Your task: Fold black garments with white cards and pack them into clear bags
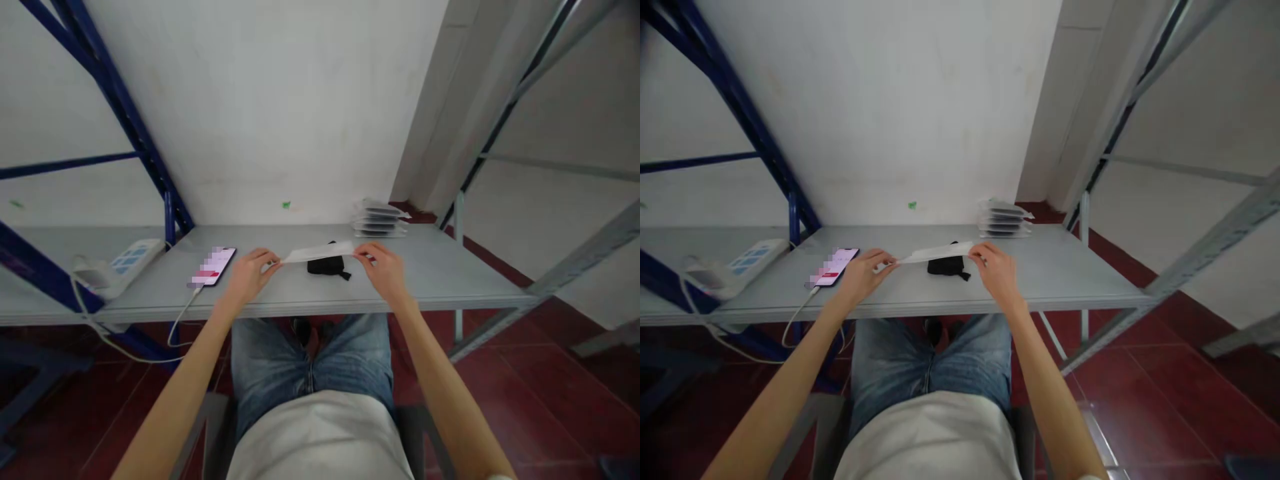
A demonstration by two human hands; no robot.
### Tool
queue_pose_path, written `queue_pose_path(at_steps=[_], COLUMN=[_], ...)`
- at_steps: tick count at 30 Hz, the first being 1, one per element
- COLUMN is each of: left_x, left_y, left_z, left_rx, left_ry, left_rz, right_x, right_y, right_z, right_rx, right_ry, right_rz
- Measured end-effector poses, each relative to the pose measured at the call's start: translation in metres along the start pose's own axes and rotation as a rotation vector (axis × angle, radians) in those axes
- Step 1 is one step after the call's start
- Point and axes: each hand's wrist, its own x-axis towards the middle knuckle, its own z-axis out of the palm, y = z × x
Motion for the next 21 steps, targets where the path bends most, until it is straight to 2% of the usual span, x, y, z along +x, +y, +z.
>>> queue_pose_path(at_steps=[3, 6, 10, 16, 18, 21], left_x=[0.001, 0.002, 0.001, -0.006, -0.007, -0.007], left_y=[0.000, 0.007, 0.014, 0.018, 0.020, 0.026], left_z=[-0.007, -0.005, 0.012, 0.031, 0.033, 0.034], left_rx=[-0.032, -0.099, -0.148, -0.054, -0.018, 0.054], left_ry=[-0.050, -0.159, -0.237, -0.278, -0.262, -0.221], left_rz=[-0.048, -0.068, -0.076, -0.045, -0.049, -0.053], right_x=[0.000, 0.000, -0.001, -0.002, -0.004, -0.010], right_y=[0.003, 0.002, 0.000, -0.002, -0.009, -0.028], right_z=[0.001, 0.005, 0.010, 0.011, 0.013, 0.023], right_rx=[0.058, 0.121, 0.151, 0.143, 0.087, -0.033], right_ry=[-0.002, 0.015, -0.036, -0.068, -0.024, 0.138], right_rz=[0.024, 0.034, 0.011, 0.023, 0.010, -0.027])
